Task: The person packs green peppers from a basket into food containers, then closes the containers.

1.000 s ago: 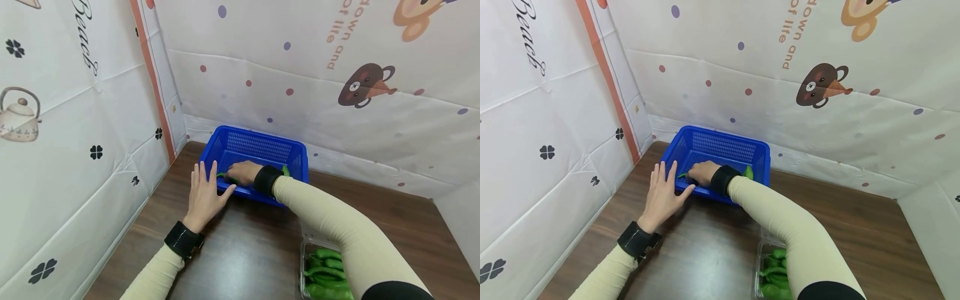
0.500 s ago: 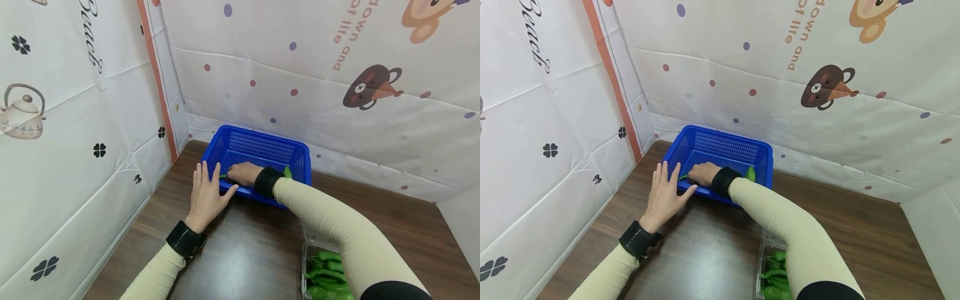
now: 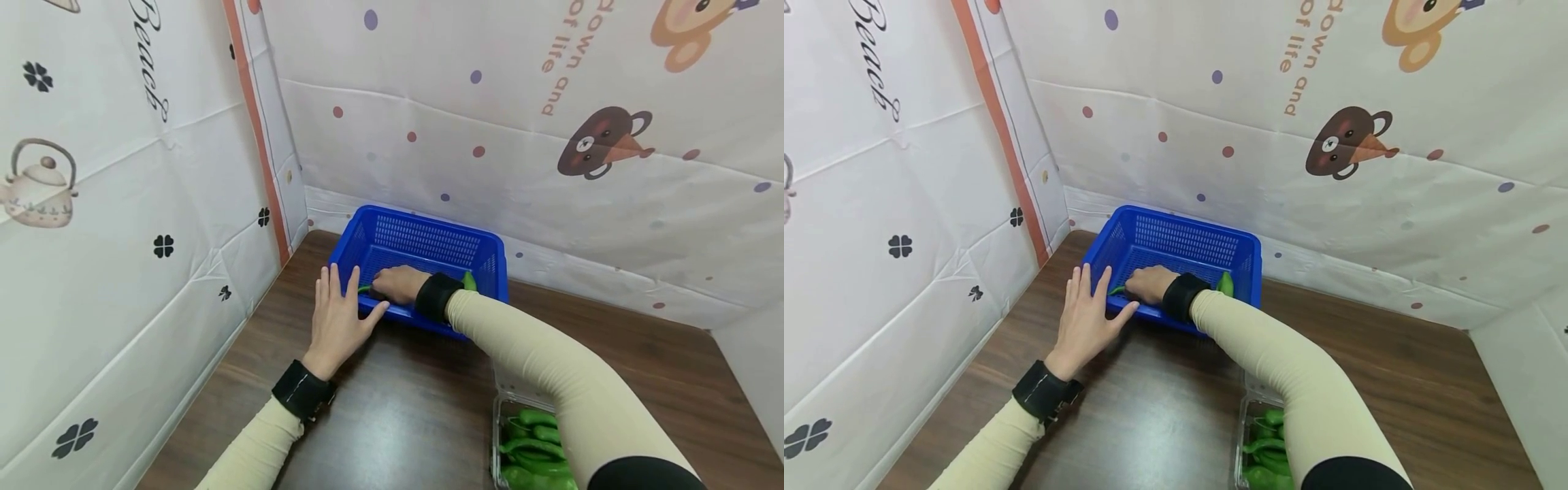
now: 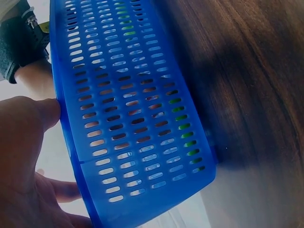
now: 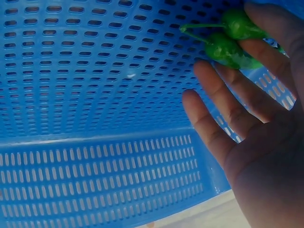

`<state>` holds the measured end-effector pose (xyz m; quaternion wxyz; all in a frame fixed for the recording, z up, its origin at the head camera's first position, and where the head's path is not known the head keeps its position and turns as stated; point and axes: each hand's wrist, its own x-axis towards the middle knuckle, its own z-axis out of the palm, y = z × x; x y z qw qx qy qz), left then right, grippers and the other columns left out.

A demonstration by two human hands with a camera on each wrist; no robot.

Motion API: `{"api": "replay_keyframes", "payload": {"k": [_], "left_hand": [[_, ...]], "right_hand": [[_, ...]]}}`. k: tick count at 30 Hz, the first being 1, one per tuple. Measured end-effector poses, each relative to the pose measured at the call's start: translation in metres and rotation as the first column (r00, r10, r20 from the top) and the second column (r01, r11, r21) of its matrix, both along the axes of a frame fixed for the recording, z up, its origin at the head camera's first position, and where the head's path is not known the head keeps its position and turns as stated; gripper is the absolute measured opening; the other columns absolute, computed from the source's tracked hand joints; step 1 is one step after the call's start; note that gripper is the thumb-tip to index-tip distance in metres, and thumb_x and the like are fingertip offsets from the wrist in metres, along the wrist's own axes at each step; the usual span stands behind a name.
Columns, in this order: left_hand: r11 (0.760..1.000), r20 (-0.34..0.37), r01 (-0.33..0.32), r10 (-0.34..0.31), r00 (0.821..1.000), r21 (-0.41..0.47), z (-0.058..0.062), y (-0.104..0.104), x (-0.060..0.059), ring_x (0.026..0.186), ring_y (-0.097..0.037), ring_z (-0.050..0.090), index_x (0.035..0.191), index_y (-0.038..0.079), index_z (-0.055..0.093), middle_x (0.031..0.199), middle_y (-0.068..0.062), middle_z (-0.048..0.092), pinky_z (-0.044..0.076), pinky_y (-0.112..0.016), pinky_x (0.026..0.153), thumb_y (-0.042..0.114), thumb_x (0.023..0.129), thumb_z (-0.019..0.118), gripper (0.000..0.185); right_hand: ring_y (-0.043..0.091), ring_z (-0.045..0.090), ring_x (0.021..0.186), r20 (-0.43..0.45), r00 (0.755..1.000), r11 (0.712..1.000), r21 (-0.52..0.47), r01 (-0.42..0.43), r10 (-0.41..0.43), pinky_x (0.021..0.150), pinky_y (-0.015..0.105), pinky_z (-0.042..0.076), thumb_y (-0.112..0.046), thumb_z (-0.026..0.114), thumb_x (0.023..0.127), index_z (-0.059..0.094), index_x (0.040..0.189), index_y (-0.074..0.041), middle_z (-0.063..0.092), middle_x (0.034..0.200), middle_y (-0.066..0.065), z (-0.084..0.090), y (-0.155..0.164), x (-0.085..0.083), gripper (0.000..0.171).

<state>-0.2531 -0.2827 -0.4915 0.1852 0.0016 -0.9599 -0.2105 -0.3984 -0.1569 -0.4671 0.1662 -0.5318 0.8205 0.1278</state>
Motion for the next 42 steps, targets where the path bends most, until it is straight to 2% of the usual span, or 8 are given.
{"api": "replay_keyframes", "payload": {"k": [3,8,11,15,19,29,34,42], "left_hand": [[1.000,0.006,0.000,0.000,1.000,0.012,0.000,0.001,0.000,0.152,-0.052,0.013,0.156,0.001,0.041,0.159,-0.038,0.026,0.014,-0.061,0.123,0.061,0.096,0.061,0.087],[1.000,0.012,-0.007,0.007,1.000,0.020,0.001,0.003,0.001,0.152,-0.052,0.013,0.157,0.002,0.040,0.160,-0.037,0.026,0.012,-0.061,0.123,0.061,0.096,0.061,0.087],[1.000,0.005,-0.011,0.011,1.000,0.020,0.002,0.004,0.001,0.151,-0.054,0.015,0.157,0.002,0.040,0.159,-0.038,0.027,0.014,-0.064,0.122,0.060,0.096,0.062,0.087],[1.000,-0.001,-0.012,0.012,1.000,0.022,0.004,0.004,0.002,0.150,-0.055,0.016,0.157,0.003,0.038,0.159,-0.038,0.027,0.015,-0.066,0.121,0.060,0.096,0.063,0.088],[1.000,-0.019,-0.017,0.018,1.000,0.026,0.005,0.005,0.003,0.150,-0.055,0.018,0.157,0.002,0.039,0.158,-0.038,0.029,0.015,-0.066,0.121,0.059,0.095,0.066,0.088],[0.999,-0.056,-0.012,0.015,0.998,0.046,0.005,0.010,0.006,0.150,-0.057,0.015,0.159,0.004,0.036,0.160,-0.038,0.025,0.012,-0.066,0.121,0.057,0.094,0.068,0.090],[0.999,-0.079,-0.003,0.006,0.997,0.046,0.006,0.015,0.009,0.150,-0.056,0.017,0.160,0.006,0.035,0.160,-0.037,0.025,0.013,-0.065,0.121,0.057,0.093,0.068,0.090],[0.997,-0.110,0.036,-0.030,0.993,0.061,0.011,0.025,0.018,0.150,-0.055,0.016,0.160,0.007,0.035,0.162,-0.035,0.023,0.015,-0.066,0.120,0.055,0.093,0.070,0.089]], "right_hand": [[0.025,0.065,0.115,0.003,1.000,1.000,0.000,0.011,-0.011,0.099,0.040,0.054,-0.012,0.055,0.107,0.069,0.124,-0.012,0.066,0.133,0.010,0.001,0.003,0.000,0.022],[0.018,0.066,0.098,0.020,0.999,0.999,-0.027,0.034,-0.033,0.088,0.035,0.056,-0.014,0.060,0.105,0.070,0.117,-0.013,0.069,0.116,0.006,0.005,0.008,-0.002,0.016],[0.015,0.064,0.094,0.012,1.000,0.999,-0.048,0.024,-0.023,0.085,0.033,0.056,-0.018,0.066,0.102,0.071,0.115,-0.014,0.069,0.110,0.003,0.007,0.012,-0.003,0.014],[0.013,0.063,0.086,0.019,1.000,0.997,-0.079,0.018,-0.017,0.078,0.030,0.055,-0.020,0.073,0.097,0.073,0.106,-0.015,0.069,0.101,0.000,0.014,0.017,-0.003,0.010],[0.012,0.060,0.078,0.045,0.998,0.994,-0.102,0.049,-0.045,0.071,0.029,0.053,-0.019,0.078,0.093,0.071,0.098,-0.017,0.065,0.094,-0.003,0.023,0.024,0.000,0.008],[0.014,0.050,0.077,0.039,0.994,0.985,-0.135,0.111,-0.106,0.070,0.028,0.045,-0.018,0.079,0.091,0.065,0.092,-0.013,0.057,0.089,-0.001,0.045,0.047,0.007,0.015],[0.014,0.050,0.076,0.030,0.994,0.981,-0.163,0.105,-0.102,0.069,0.029,0.044,-0.019,0.079,0.091,0.063,0.094,-0.013,0.057,0.086,-0.001,0.054,0.058,0.013,0.017],[0.017,0.052,0.081,0.027,0.991,0.964,-0.229,0.133,-0.130,0.072,0.030,0.046,-0.019,0.080,0.091,0.065,0.100,-0.014,0.061,0.093,0.001,0.072,0.082,0.029,0.019]]}}
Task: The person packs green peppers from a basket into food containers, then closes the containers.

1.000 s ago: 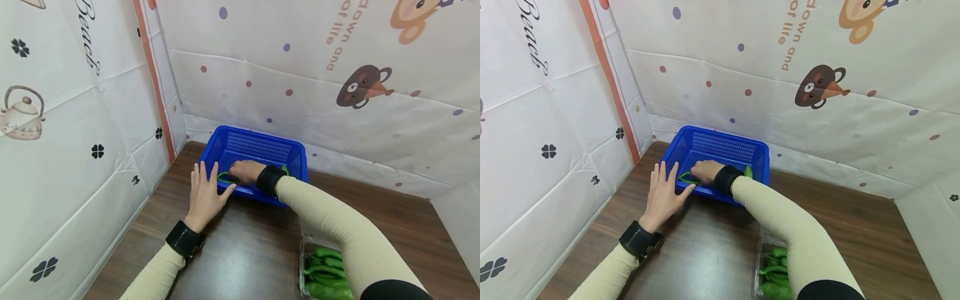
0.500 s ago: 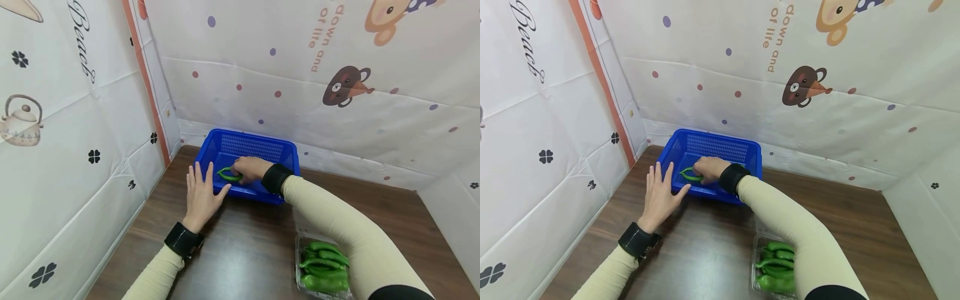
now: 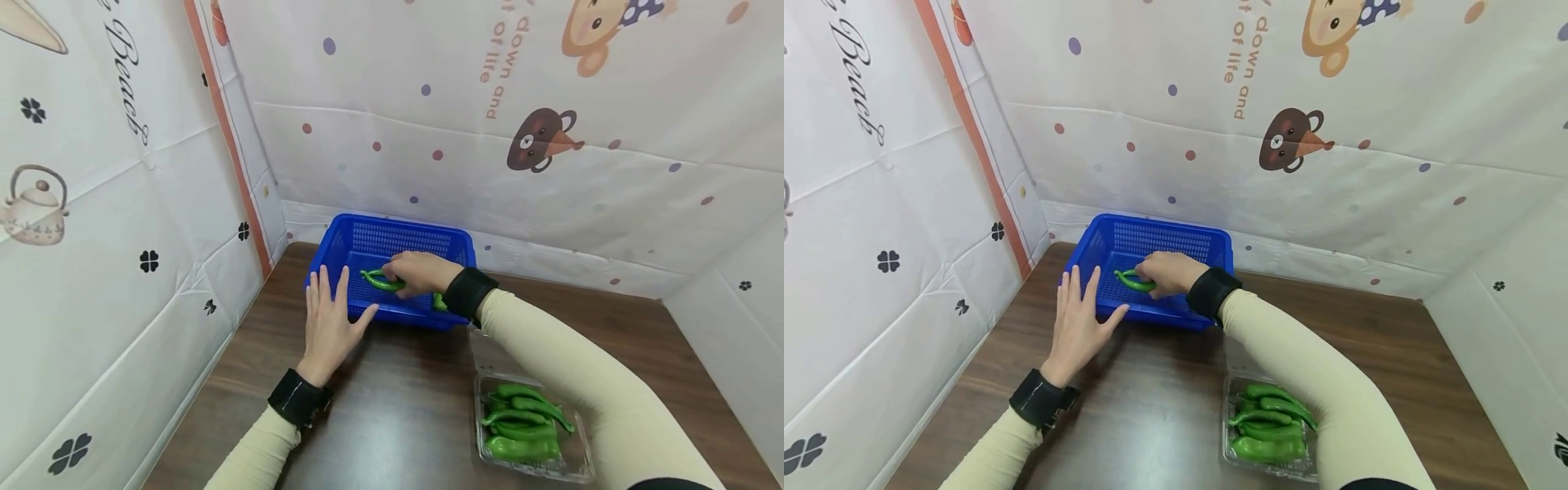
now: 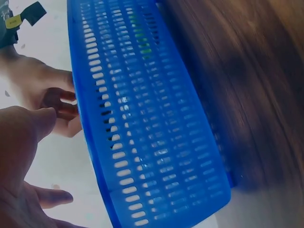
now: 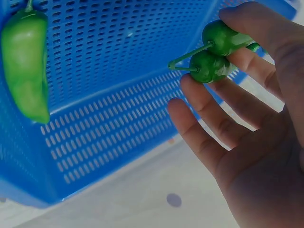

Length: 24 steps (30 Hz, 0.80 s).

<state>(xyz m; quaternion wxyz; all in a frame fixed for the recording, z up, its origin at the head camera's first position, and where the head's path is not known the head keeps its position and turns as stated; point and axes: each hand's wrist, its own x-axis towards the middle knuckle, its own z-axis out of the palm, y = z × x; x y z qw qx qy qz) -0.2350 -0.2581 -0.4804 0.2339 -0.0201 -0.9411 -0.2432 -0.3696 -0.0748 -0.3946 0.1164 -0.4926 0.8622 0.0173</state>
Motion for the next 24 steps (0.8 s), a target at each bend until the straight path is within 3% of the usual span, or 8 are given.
{"api": "replay_keyframes", "payload": {"k": [7,14,24], "left_hand": [[0.998,-0.007,0.058,-0.058,0.998,0.024,0.003,0.015,0.011,0.153,-0.050,0.008,0.161,0.008,0.032,0.165,-0.032,0.017,0.013,-0.064,0.122,0.053,0.094,0.070,0.089],[0.992,-0.038,0.123,-0.122,0.992,0.030,0.002,0.032,0.024,0.154,-0.047,0.009,0.161,0.008,0.033,0.166,-0.030,0.018,0.014,-0.063,0.122,0.051,0.094,0.071,0.088],[0.961,-0.076,0.277,-0.277,0.958,-0.009,0.001,0.054,0.039,0.151,-0.046,0.024,0.160,0.007,0.035,0.162,-0.029,0.029,0.022,-0.060,0.121,0.047,0.092,0.076,0.089]], "right_hand": [[0.016,0.053,0.080,-0.027,0.999,0.999,-0.049,0.018,-0.019,0.073,0.031,0.049,-0.021,0.081,0.090,0.064,0.105,-0.014,0.061,0.093,0.000,0.013,0.028,0.015,0.023],[0.019,0.053,0.079,-0.044,0.998,0.994,-0.102,0.031,-0.036,0.071,0.033,0.048,-0.019,0.081,0.091,0.063,0.106,-0.012,0.062,0.093,0.004,0.024,0.063,0.032,0.025],[0.016,0.049,0.073,-0.094,0.995,0.969,-0.247,-0.005,-0.019,0.065,0.031,0.045,-0.010,0.082,0.089,0.062,0.101,-0.010,0.059,0.086,0.003,0.034,0.120,0.061,0.023]]}}
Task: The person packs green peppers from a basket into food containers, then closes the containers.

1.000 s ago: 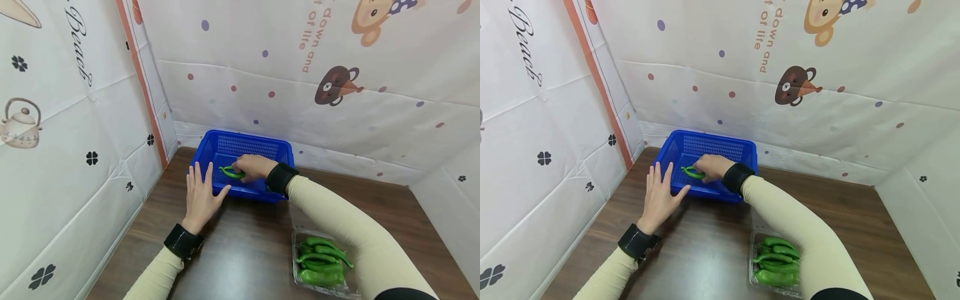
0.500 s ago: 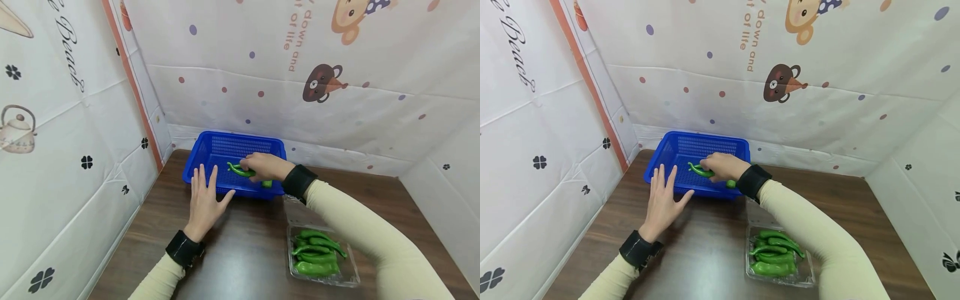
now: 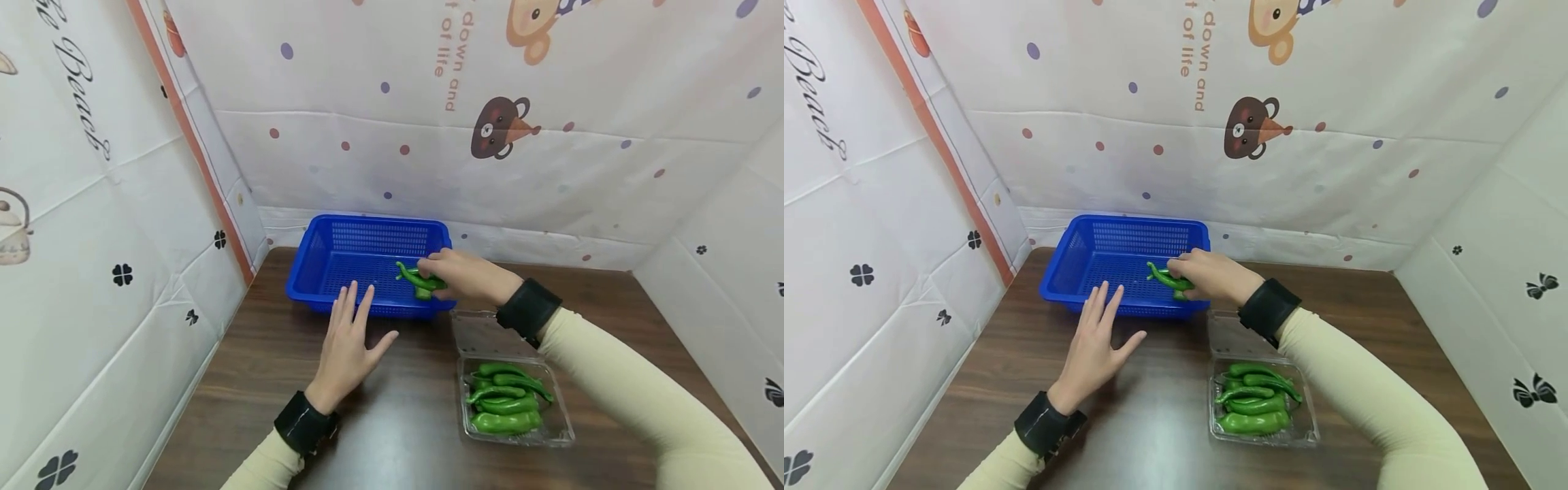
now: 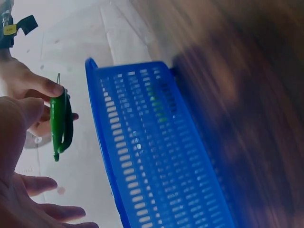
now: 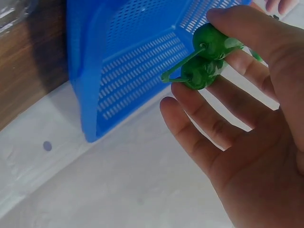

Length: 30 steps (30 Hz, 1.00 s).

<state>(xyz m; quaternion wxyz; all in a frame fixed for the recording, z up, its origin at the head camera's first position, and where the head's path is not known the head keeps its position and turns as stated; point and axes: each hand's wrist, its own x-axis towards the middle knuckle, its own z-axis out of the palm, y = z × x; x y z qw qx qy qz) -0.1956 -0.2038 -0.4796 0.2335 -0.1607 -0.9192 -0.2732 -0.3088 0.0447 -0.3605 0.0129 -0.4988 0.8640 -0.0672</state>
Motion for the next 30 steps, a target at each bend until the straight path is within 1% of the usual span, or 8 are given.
{"api": "replay_keyframes", "payload": {"k": [5,8,12,15,18,22,25,30], "left_hand": [[0.998,-0.029,0.063,-0.064,0.998,-0.006,-0.002,0.009,0.005,0.151,-0.042,0.029,0.160,0.005,0.034,0.162,-0.027,0.031,0.027,-0.061,0.119,0.045,0.089,0.080,0.094],[0.995,-0.024,0.097,-0.097,0.995,-0.005,-0.003,0.015,0.006,0.152,-0.039,0.029,0.161,0.005,0.031,0.163,-0.025,0.030,0.027,-0.060,0.119,0.047,0.089,0.079,0.097],[0.989,-0.014,0.148,-0.148,0.989,-0.009,-0.005,0.024,0.008,0.153,-0.036,0.027,0.161,0.004,0.029,0.164,-0.023,0.030,0.027,-0.059,0.119,0.051,0.089,0.077,0.098],[0.981,-0.007,0.193,-0.193,0.981,-0.011,-0.006,0.030,0.010,0.152,-0.036,0.028,0.161,0.003,0.028,0.164,-0.022,0.030,0.028,-0.058,0.119,0.053,0.088,0.077,0.101],[0.969,0.004,0.245,-0.245,0.969,-0.005,-0.007,0.036,0.013,0.151,-0.039,0.029,0.161,0.001,0.027,0.165,-0.022,0.028,0.028,-0.058,0.119,0.054,0.086,0.079,0.105],[0.950,0.016,0.312,-0.312,0.950,0.011,-0.008,0.046,0.017,0.151,-0.040,0.030,0.161,0.000,0.026,0.164,-0.025,0.029,0.029,-0.057,0.119,0.055,0.085,0.080,0.109],[0.934,0.043,0.356,-0.357,0.933,0.023,-0.009,0.053,0.020,0.152,-0.037,0.028,0.162,0.003,0.023,0.165,-0.023,0.028,0.029,-0.055,0.120,0.058,0.086,0.078,0.109],[0.909,0.092,0.415,-0.416,0.905,0.032,-0.011,0.065,0.026,0.154,-0.032,0.025,0.164,0.009,0.018,0.168,-0.016,0.024,0.030,-0.050,0.120,0.063,0.086,0.074,0.110]], "right_hand": [[0.015,0.049,0.073,-0.033,0.999,1.000,-0.029,0.010,-0.011,0.064,0.030,0.046,-0.009,0.084,0.086,0.062,0.102,-0.011,0.058,0.086,0.000,0.000,0.018,0.015,0.027],[0.016,0.050,0.077,-0.061,0.998,0.999,-0.032,0.029,-0.031,0.066,0.032,0.047,-0.012,0.084,0.086,0.062,0.103,-0.013,0.058,0.090,0.000,-0.002,0.029,0.023,0.028],[0.018,0.053,0.085,-0.072,0.995,0.997,-0.039,0.063,-0.065,0.070,0.034,0.048,-0.015,0.085,0.087,0.062,0.108,-0.014,0.060,0.097,0.000,-0.003,0.041,0.036,0.031],[0.017,0.050,0.084,-0.080,0.993,0.996,-0.048,0.079,-0.082,0.069,0.033,0.045,-0.015,0.086,0.086,0.062,0.109,-0.013,0.057,0.095,-0.001,-0.006,0.050,0.045,0.033],[0.017,0.046,0.082,-0.109,0.990,0.995,-0.049,0.088,-0.093,0.068,0.032,0.041,-0.014,0.086,0.085,0.061,0.106,-0.013,0.053,0.090,-0.001,-0.009,0.059,0.053,0.033],[0.015,0.045,0.081,-0.133,0.985,0.993,-0.053,0.107,-0.113,0.066,0.030,0.041,-0.014,0.087,0.084,0.061,0.105,-0.012,0.052,0.089,-0.002,-0.013,0.071,0.064,0.033],[0.014,0.046,0.083,-0.135,0.982,0.990,-0.064,0.122,-0.130,0.067,0.029,0.042,-0.016,0.088,0.083,0.063,0.109,-0.012,0.055,0.094,-0.001,-0.017,0.082,0.075,0.036],[0.013,0.050,0.086,-0.122,0.980,0.985,-0.087,0.148,-0.157,0.068,0.029,0.046,-0.016,0.088,0.082,0.063,0.115,-0.013,0.060,0.101,0.000,-0.024,0.098,0.093,0.041]]}}
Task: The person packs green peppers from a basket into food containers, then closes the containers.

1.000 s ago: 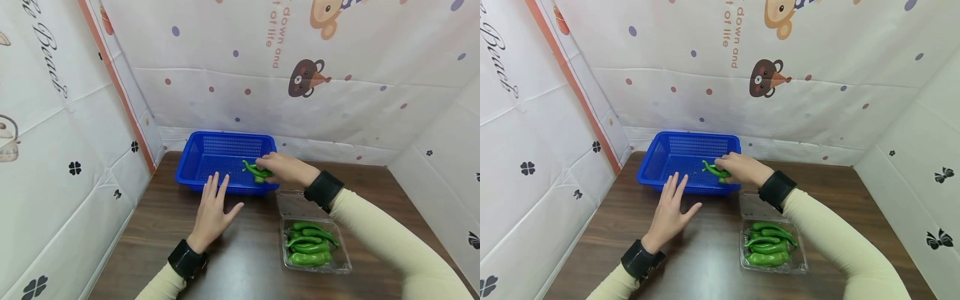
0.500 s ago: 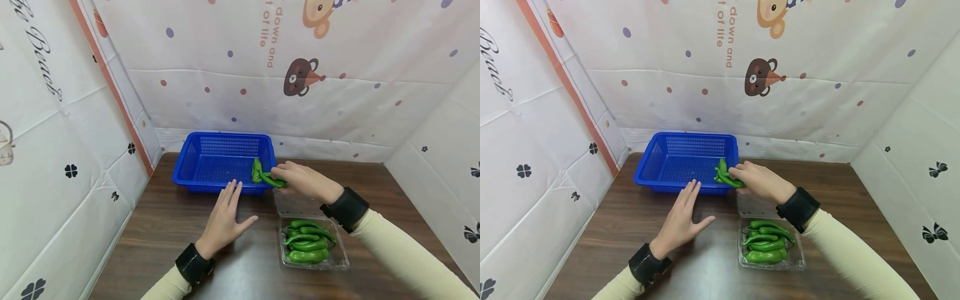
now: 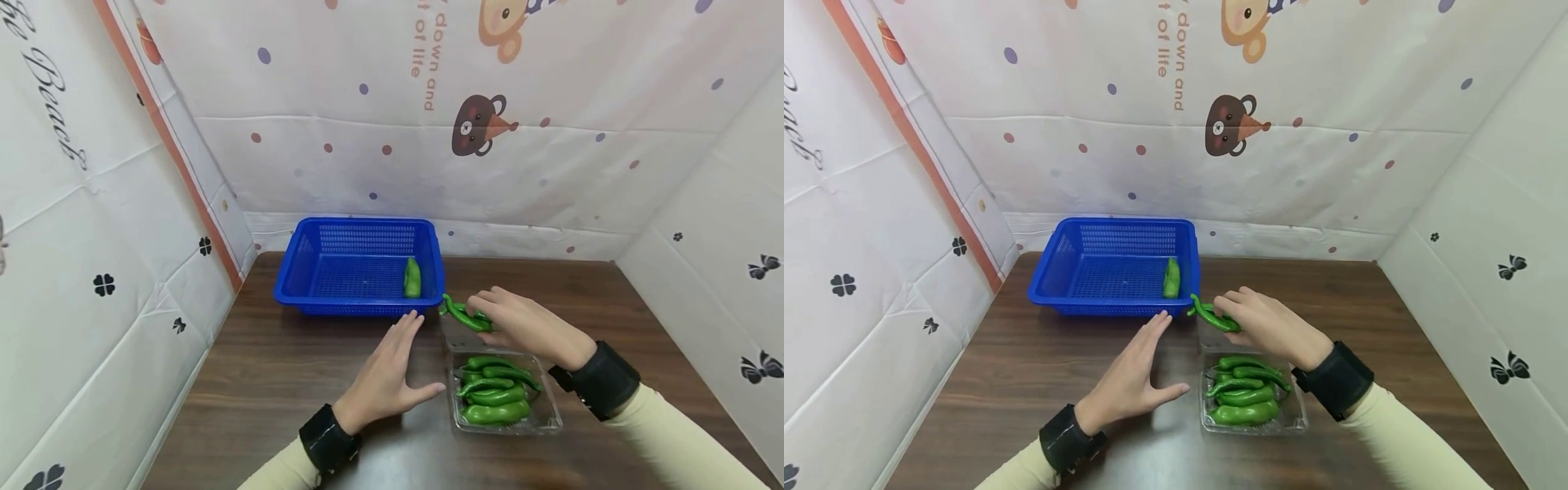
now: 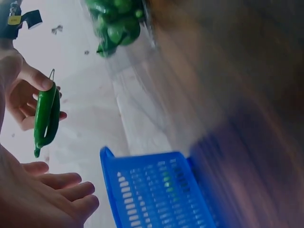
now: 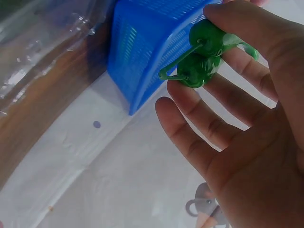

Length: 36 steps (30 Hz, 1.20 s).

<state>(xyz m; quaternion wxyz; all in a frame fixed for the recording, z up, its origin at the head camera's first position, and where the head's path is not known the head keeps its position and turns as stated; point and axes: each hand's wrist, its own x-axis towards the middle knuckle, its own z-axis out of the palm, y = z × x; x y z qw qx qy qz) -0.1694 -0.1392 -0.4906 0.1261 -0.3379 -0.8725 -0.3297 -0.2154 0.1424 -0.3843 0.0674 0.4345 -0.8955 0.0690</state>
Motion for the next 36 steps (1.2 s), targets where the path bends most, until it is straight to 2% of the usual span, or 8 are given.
{"api": "replay_keyframes", "payload": {"k": [7,12,14,20,22,27,31,36], "left_hand": [[0.997,0.030,0.077,-0.076,0.997,-0.007,-0.004,0.016,0.006,0.154,-0.032,0.024,0.164,0.010,0.017,0.168,-0.014,0.023,0.031,-0.049,0.120,0.064,0.085,0.075,0.112],[0.993,0.026,0.114,-0.114,0.993,-0.018,-0.007,0.026,0.009,0.154,-0.031,0.023,0.165,0.010,0.012,0.168,-0.013,0.022,0.031,-0.049,0.120,0.063,0.082,0.078,0.118],[0.991,0.021,0.129,-0.128,0.992,-0.029,-0.009,0.029,0.010,0.155,-0.031,0.023,0.165,0.009,0.009,0.169,-0.012,0.019,0.029,-0.048,0.121,0.063,0.081,0.079,0.122],[0.982,0.033,0.181,-0.179,0.983,-0.061,-0.015,0.038,0.015,0.154,-0.035,0.023,0.165,0.005,0.004,0.171,-0.012,0.013,0.026,-0.045,0.122,0.063,0.081,0.080,0.127],[0.979,0.054,0.194,-0.191,0.980,-0.062,-0.017,0.040,0.017,0.154,-0.035,0.022,0.165,0.005,0.003,0.171,-0.011,0.011,0.026,-0.045,0.123,0.063,0.080,0.080,0.128],[0.978,0.076,0.196,-0.190,0.979,-0.078,-0.021,0.044,0.019,0.153,-0.036,0.025,0.165,0.006,0.001,0.171,-0.013,0.013,0.029,-0.046,0.121,0.066,0.081,0.078,0.129],[0.976,0.107,0.195,-0.185,0.977,-0.094,-0.025,0.045,0.020,0.153,-0.037,0.026,0.165,0.007,0.002,0.170,-0.015,0.015,0.031,-0.048,0.120,0.067,0.081,0.077,0.127],[0.972,0.134,0.196,-0.179,0.975,-0.127,-0.028,0.046,0.020,0.153,-0.038,0.026,0.165,0.005,0.009,0.168,-0.020,0.020,0.032,-0.049,0.120,0.069,0.083,0.074,0.123]], "right_hand": [[0.011,0.051,0.084,0.062,0.997,0.998,-0.024,0.049,-0.048,0.067,0.028,0.048,-0.019,0.088,0.084,0.060,0.115,-0.016,0.060,0.103,-0.003,-0.011,0.017,0.023,0.042],[0.010,0.055,0.083,0.067,0.996,0.997,-0.047,0.064,-0.061,0.073,0.033,0.055,-0.018,0.088,0.083,0.060,0.114,-0.016,0.059,0.101,-0.004,-0.019,0.025,0.037,0.042],[0.010,0.056,0.083,0.060,0.996,0.996,-0.051,0.073,-0.070,0.080,0.037,0.058,-0.017,0.089,0.082,0.060,0.115,-0.016,0.059,0.100,-0.004,-0.022,0.029,0.041,0.044],[0.011,0.060,0.087,0.053,0.994,0.990,-0.095,0.103,-0.099,0.090,0.044,0.057,-0.016,0.091,0.078,0.060,0.119,-0.016,0.062,0.103,-0.005,-0.031,0.041,0.057,0.051],[0.010,0.058,0.087,0.050,0.994,0.988,-0.110,0.104,-0.099,0.081,0.038,0.057,-0.015,0.092,0.078,0.060,0.121,-0.016,0.062,0.104,-0.005,-0.034,0.043,0.063,0.054],[0.013,0.063,0.094,0.052,0.994,0.986,-0.136,0.099,-0.092,0.084,0.040,0.057,-0.013,0.092,0.077,0.059,0.129,-0.013,0.065,0.112,-0.004,-0.043,0.048,0.072,0.062],[0.021,0.068,0.107,0.069,0.992,0.985,-0.130,0.111,-0.103,0.101,0.056,0.051,-0.012,0.091,0.077,0.058,0.137,-0.011,0.067,0.122,0.001,-0.048,0.053,0.079,0.068],[0.032,0.067,0.112,0.081,0.987,0.985,-0.094,0.145,-0.137,0.091,0.052,0.056,-0.015,0.091,0.078,0.057,0.141,-0.011,0.067,0.126,0.006,-0.054,0.058,0.088,0.072]]}}
